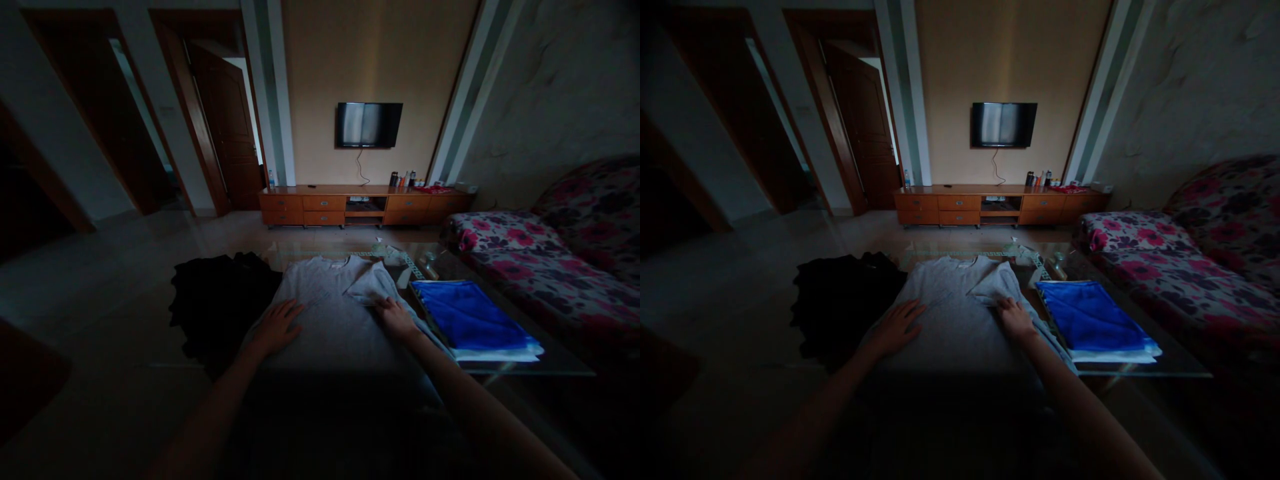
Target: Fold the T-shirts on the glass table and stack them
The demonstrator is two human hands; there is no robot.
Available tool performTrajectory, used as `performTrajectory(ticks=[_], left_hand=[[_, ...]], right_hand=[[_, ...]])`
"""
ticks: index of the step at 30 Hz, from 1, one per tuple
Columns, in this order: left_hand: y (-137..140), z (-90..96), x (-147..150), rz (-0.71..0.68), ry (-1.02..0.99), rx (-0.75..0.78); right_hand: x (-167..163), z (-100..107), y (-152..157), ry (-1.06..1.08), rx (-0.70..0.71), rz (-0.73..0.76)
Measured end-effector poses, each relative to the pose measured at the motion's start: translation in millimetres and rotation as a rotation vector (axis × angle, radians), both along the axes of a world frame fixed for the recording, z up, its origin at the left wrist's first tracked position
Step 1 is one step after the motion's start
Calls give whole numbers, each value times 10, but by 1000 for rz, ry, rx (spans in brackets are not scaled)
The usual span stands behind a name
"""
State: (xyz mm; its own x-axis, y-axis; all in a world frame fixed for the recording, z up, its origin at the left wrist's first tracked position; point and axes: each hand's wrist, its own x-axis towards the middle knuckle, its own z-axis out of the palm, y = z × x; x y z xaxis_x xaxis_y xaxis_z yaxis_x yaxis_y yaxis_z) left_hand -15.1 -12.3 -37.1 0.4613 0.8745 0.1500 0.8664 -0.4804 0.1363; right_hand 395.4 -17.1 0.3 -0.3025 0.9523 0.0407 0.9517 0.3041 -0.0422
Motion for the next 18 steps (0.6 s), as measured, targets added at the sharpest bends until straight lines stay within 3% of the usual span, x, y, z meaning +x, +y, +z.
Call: performTrajectory(ticks=[4, 12, 18], left_hand=[[-7, 9, 6, 8, -1, -2], [-14, 21, 7, 4, 1, 0], [-10, 22, 5, 13, 1, -4]], right_hand=[[-51, -37, -83, -25, 13, -3], [-109, 15, -152, 120, 83, 11], [-125, 28, -168, 136, -32, -19]])
